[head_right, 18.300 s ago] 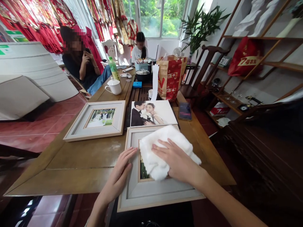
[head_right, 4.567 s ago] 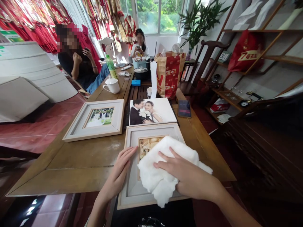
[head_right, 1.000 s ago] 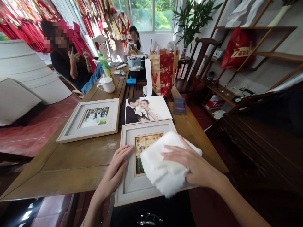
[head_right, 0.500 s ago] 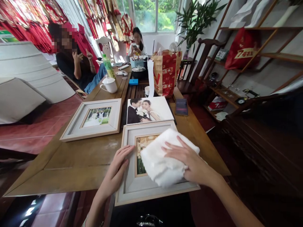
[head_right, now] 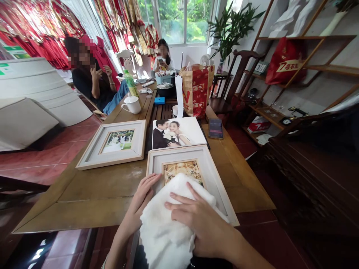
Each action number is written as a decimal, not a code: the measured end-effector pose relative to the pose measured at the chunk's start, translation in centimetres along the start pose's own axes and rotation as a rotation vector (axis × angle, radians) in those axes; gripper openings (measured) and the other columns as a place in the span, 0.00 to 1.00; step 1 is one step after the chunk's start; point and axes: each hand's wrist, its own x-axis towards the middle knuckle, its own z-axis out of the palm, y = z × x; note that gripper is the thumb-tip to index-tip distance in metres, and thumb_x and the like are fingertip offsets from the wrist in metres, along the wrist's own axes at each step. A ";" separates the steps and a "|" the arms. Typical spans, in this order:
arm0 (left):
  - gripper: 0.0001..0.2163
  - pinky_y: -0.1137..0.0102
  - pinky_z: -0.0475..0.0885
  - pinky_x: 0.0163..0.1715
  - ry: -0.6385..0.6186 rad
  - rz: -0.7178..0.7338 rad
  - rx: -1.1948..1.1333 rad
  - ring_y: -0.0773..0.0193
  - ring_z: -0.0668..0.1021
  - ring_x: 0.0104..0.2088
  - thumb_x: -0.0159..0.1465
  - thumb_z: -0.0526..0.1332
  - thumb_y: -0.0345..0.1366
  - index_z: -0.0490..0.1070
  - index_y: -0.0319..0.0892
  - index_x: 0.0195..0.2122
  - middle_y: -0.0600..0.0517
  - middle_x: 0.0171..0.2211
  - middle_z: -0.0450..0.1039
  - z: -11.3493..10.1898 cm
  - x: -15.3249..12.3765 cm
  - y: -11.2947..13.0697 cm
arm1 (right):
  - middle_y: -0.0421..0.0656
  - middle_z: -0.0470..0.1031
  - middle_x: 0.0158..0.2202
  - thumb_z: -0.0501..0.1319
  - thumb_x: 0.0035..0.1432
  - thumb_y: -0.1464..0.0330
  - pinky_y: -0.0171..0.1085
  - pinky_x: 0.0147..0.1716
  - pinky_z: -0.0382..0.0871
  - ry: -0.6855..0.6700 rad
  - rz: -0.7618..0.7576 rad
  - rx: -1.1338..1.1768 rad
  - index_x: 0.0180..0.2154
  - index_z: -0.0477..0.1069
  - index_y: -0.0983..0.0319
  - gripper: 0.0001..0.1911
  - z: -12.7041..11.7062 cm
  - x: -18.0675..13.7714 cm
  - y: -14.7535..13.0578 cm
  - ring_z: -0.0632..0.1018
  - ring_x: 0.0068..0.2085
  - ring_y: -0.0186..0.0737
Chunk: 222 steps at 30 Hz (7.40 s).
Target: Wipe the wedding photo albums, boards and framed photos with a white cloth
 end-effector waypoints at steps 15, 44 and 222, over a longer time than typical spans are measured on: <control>0.22 0.50 0.55 0.64 -0.042 0.047 -0.014 0.53 0.58 0.65 0.70 0.50 0.31 0.59 0.53 0.64 0.48 0.62 0.62 -0.5 -0.2 -0.3 | 0.49 0.59 0.66 0.53 0.40 0.81 0.69 0.61 0.31 0.289 0.249 -0.400 0.61 0.62 0.61 0.42 -3.6 5.6 6.5 0.50 0.68 0.53; 0.20 0.51 0.56 0.63 -0.008 0.030 -0.025 0.55 0.61 0.63 0.72 0.45 0.33 0.61 0.53 0.63 0.49 0.61 0.65 -0.2 -0.1 -0.1 | 0.37 0.67 0.61 0.50 0.36 0.81 0.65 0.64 0.26 0.086 0.228 -0.173 0.59 0.65 0.54 0.45 -1.3 -3.2 2.7 0.53 0.68 0.49; 0.23 0.53 0.49 0.66 -0.025 0.052 0.062 0.56 0.55 0.66 0.70 0.48 0.29 0.56 0.55 0.65 0.51 0.65 0.56 -0.4 0.8 -0.3 | 0.50 0.67 0.61 0.50 0.36 0.81 0.59 0.65 0.44 0.369 0.333 -0.461 0.55 0.69 0.66 0.40 -2.0 0.9 5.8 0.61 0.65 0.47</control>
